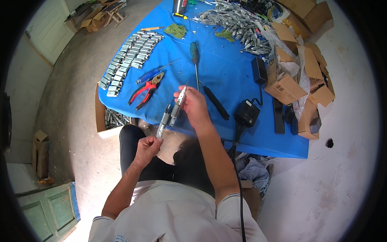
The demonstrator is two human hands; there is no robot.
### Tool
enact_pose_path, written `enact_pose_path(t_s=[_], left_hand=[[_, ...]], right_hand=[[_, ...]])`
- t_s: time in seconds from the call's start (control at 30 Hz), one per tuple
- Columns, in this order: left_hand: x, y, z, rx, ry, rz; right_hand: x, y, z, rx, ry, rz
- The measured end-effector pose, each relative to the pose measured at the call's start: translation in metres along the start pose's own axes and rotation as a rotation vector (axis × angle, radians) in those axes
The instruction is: The person sits at a blue table and uses a screwdriver to pry open cylindrical battery casings. They remove internal components and place the opened batteries into a cardboard box on the floor. The person repeatedly picks up batteries, opens them, and discards the casings.
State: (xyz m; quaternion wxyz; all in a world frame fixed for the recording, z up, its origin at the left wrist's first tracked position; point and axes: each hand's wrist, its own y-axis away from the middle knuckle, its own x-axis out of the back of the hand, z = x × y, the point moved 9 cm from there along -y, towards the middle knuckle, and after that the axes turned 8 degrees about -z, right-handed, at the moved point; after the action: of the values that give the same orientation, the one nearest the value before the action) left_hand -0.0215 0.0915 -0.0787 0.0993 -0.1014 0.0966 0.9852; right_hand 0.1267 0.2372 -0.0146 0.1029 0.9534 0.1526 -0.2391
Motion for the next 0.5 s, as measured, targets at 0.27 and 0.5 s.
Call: enact_pose_path(t_s=[0.27,0.5], left_hand=[[-0.0016,0.0006,0.0027,0.035,0.181,-0.058],[0.0015,-0.0003,0.0045,0.028,0.204,-0.049]], right_hand=[[0.0003,-0.0003,0.0012,0.007,0.002,0.016],[0.0020,-0.0005,0.0020,0.015,-0.002,0.022]])
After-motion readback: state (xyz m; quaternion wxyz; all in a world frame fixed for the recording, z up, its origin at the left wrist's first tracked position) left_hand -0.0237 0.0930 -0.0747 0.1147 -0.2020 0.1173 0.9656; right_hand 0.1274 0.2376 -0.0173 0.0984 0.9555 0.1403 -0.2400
